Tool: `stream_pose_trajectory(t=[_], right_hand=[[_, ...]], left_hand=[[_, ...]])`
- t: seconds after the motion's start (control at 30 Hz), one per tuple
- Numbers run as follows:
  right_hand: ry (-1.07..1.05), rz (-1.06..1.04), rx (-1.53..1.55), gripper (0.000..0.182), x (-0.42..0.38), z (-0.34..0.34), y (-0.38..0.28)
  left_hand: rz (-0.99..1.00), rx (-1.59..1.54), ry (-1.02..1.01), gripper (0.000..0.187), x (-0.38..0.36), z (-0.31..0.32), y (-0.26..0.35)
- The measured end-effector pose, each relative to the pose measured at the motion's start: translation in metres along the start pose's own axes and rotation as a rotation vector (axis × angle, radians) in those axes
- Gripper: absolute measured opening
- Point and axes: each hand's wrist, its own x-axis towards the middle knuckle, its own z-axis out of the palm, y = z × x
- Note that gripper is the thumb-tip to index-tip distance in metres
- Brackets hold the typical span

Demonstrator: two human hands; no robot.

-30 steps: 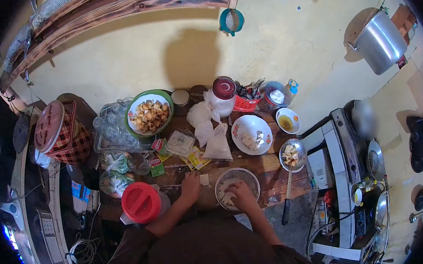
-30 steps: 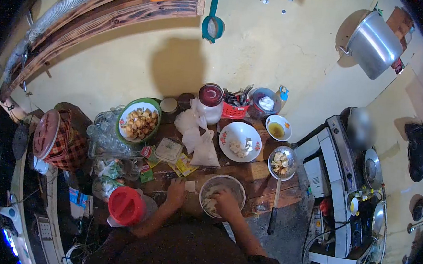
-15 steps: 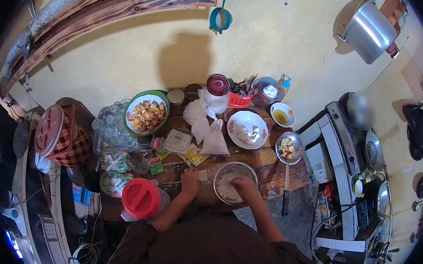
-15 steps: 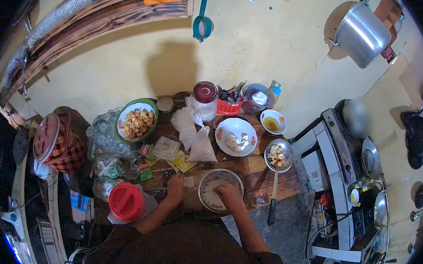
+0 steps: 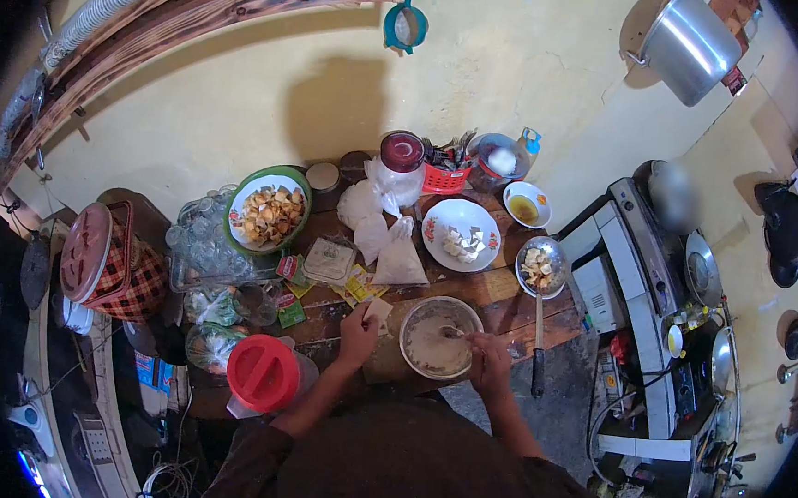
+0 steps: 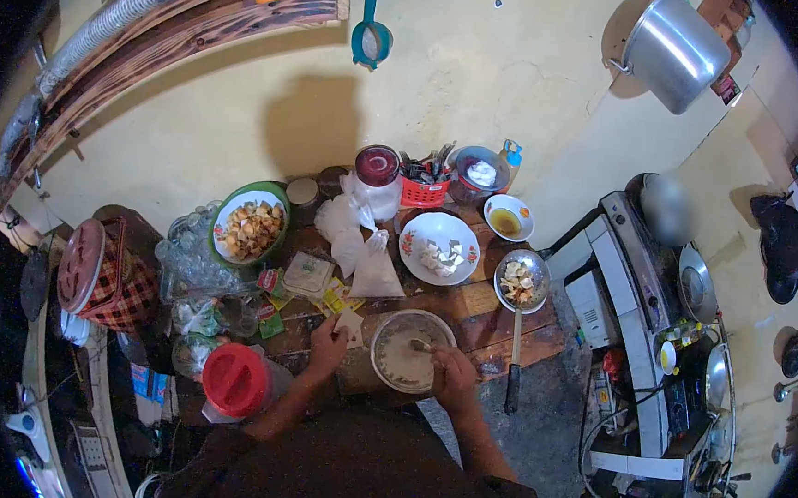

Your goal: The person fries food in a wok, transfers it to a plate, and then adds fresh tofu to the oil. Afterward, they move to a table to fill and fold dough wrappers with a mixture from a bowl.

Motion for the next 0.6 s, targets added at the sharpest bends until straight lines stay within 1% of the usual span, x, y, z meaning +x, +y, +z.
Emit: stream_pose_trajectory(t=[0.03, 0.07, 0.13, 0.17, 0.23, 0.37, 0.43, 0.6], right_hand=[[0.078, -0.035, 0.049, 0.010, -0.005, 0.002, -0.002], [0.077, -0.032, 0.048, 0.010, -0.010, 0.007, -0.003], [-0.020, 0.209, 0.069, 0.011, -0.023, 0.023, 0.000], [-0.020, 0.210, 0.069, 0.011, -0.028, 0.030, 0.003], [-0.111, 0.224, -0.075, 0.012, -0.035, 0.044, 0.010], [-0.130, 0.179, -0.074, 0.010, -0.042, 0.063, 0.016], [-0.234, 0.186, -0.104, 0.007, -0.043, 0.067, 0.011], [-0.213, 0.221, -0.001, 0.007, -0.046, 0.076, -0.001]], left_hand=[[-0.126, -0.231, -0.054, 0.014, 0.001, 0.001, 0.003], [-0.128, -0.231, -0.056, 0.014, -0.001, 0.001, 0.007], [-0.485, -0.752, -0.231, 0.014, -0.007, 0.002, 0.020], [-0.487, -0.752, -0.231, 0.014, -0.011, 0.002, 0.029], [-0.769, -0.817, -0.248, 0.016, -0.017, 0.005, 0.045], [-0.756, -0.890, -0.284, 0.018, -0.026, 0.021, 0.026], [-0.753, -0.947, -0.216, 0.017, -0.027, 0.027, 0.017], [-0.747, -0.973, -0.226, 0.016, -0.027, 0.028, 0.004]])
